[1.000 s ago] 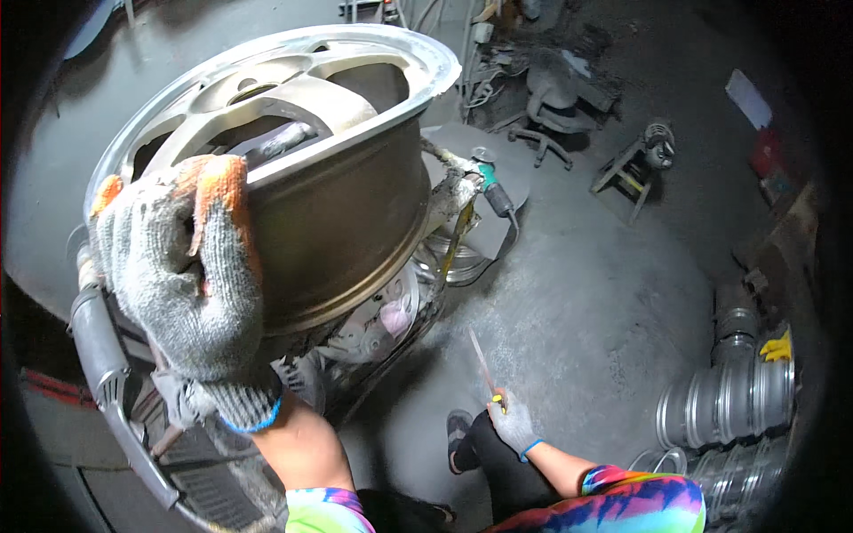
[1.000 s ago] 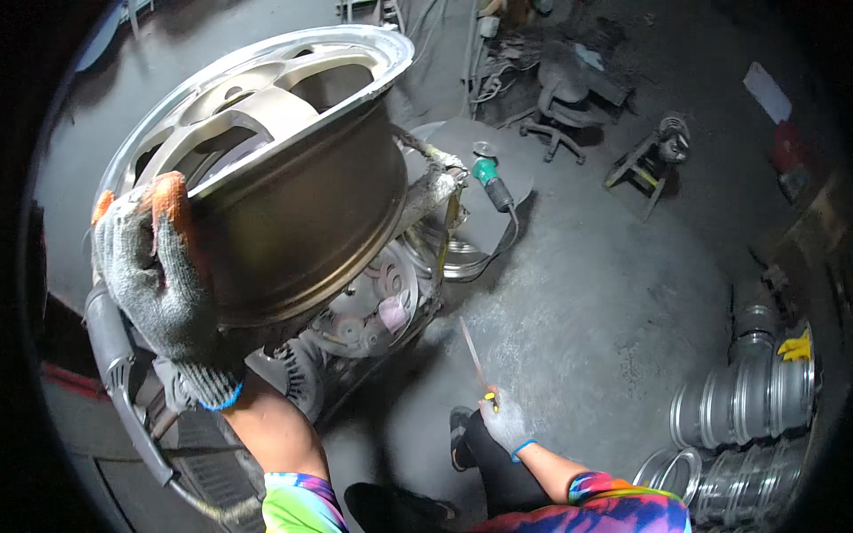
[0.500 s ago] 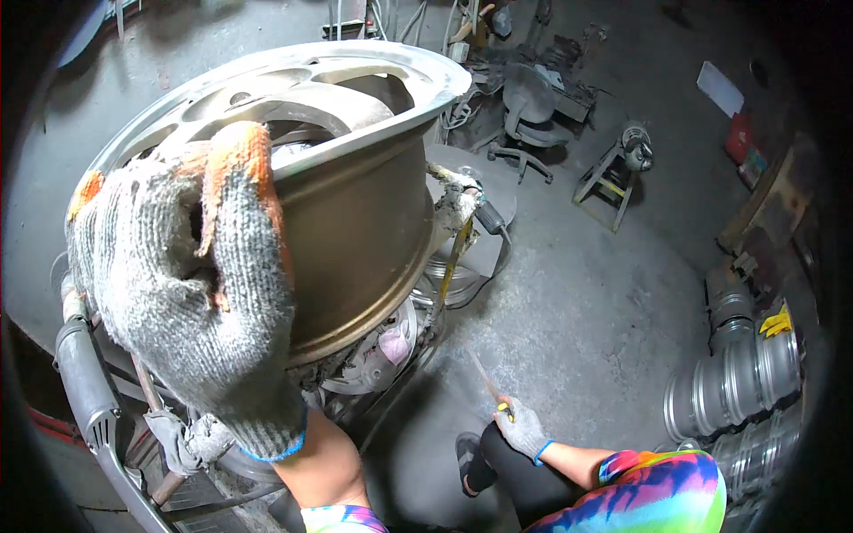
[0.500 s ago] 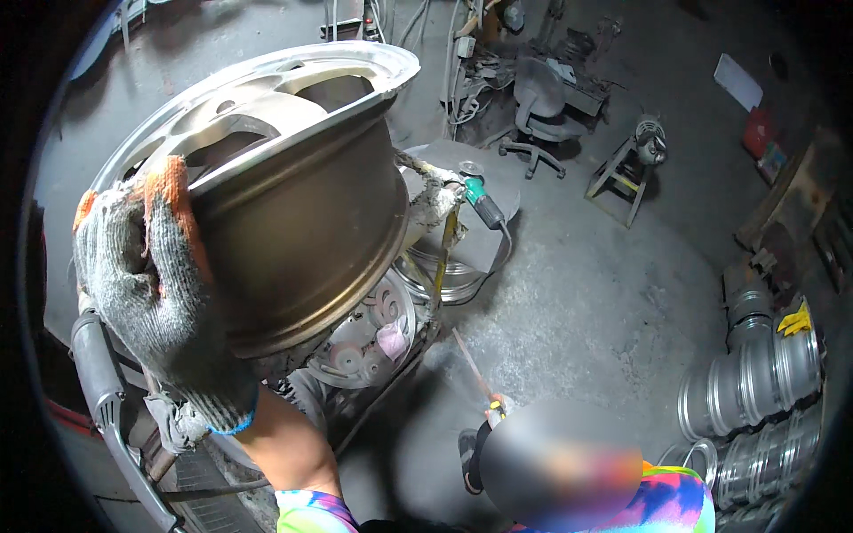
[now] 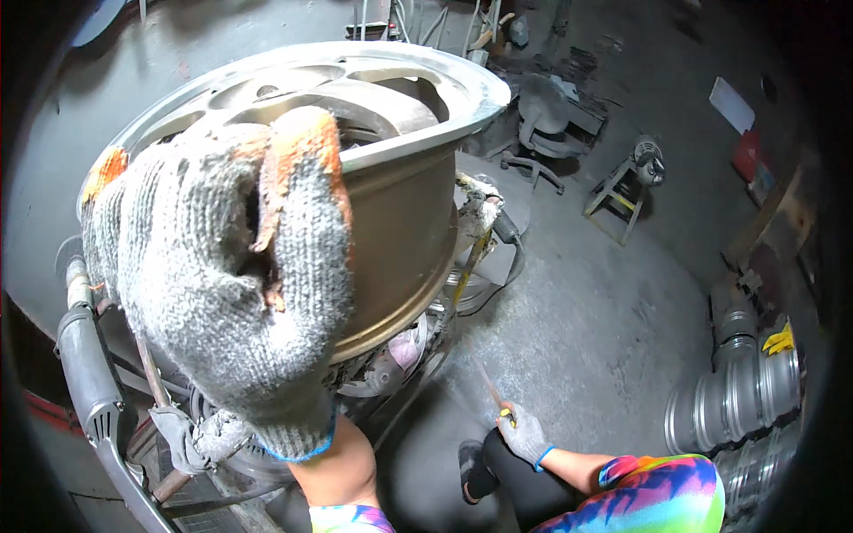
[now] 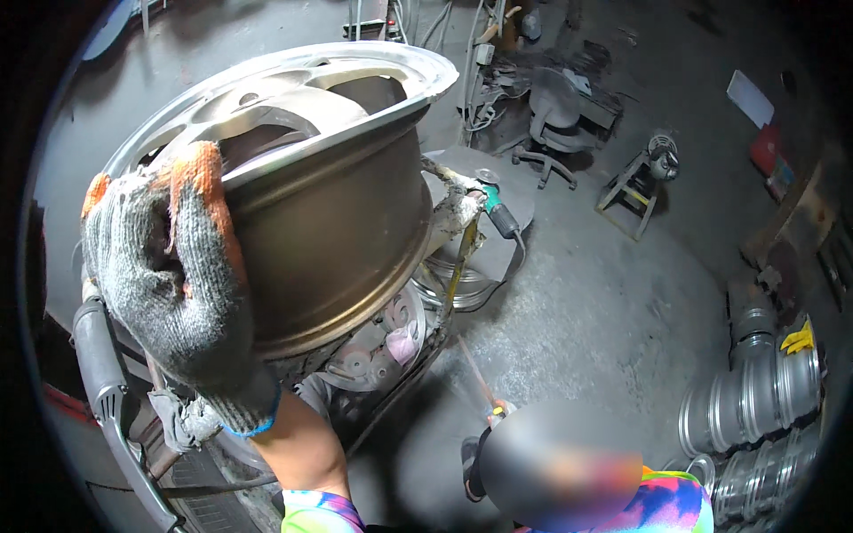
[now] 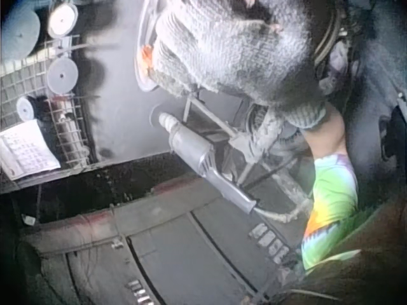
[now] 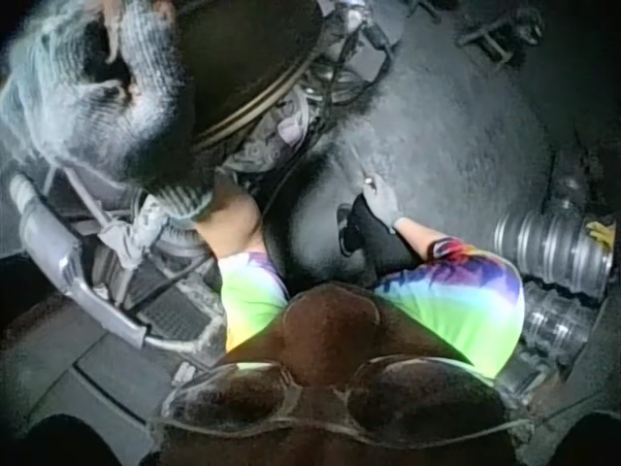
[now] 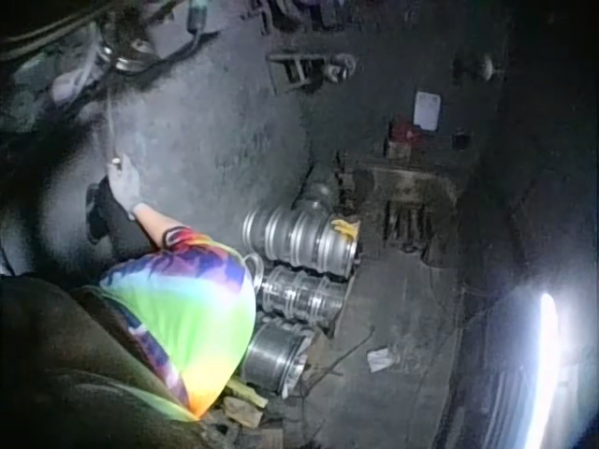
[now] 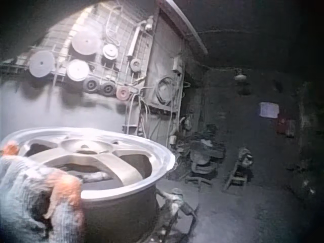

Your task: The person uses a metal file to smooth the edges of a car wheel rim and then polishes the wheel with a power angle grinder.

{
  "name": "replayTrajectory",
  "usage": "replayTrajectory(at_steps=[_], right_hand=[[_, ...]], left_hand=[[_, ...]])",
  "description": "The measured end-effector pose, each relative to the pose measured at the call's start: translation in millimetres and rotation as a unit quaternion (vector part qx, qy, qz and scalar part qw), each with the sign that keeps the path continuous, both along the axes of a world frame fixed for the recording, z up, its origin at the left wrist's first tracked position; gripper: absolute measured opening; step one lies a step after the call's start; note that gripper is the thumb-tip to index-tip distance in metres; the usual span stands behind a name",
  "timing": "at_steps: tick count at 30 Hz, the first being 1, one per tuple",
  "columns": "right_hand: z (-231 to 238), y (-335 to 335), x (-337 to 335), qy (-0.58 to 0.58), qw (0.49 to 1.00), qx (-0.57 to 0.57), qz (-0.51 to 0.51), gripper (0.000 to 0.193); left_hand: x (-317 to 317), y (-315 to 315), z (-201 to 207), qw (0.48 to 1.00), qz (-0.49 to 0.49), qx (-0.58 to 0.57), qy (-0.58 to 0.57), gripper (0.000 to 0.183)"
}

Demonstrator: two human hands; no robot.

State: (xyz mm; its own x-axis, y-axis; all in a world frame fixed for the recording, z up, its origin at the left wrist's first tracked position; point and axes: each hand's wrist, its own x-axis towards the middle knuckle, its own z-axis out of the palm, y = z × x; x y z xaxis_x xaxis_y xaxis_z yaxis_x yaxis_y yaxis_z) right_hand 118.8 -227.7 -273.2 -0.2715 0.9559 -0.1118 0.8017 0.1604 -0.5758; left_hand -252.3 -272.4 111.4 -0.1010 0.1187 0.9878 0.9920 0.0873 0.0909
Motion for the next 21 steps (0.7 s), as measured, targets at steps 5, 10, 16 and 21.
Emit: replayTrajectory(at_steps=[5,10,16,21], right_hand=[[0.9,2.9,-0.8,0.004,1.0,-0.021,-0.007,0.047],[4.3,5.2,-4.2,-0.001,0.998,-0.055,-0.01,0.047],[-0.9,6.8,0.7,-0.003,1.0,-0.025,-0.004,0.047],[-8.6,9.7,1.1,0.004,1.0,-0.016,0.016,0.046]], left_hand=[[-0.4,1.2,1.3,0.999,-0.026,0.004,-0.019,0.01],[-3.2,0.8,-0.2,1.0,0.005,0.013,0.009,0.013],[-11.8,7.6,-9.8,0.998,0.022,0.035,0.042,0.018],[-10.1,0.2,-1.6,0.999,0.002,0.033,0.03,0.019]])
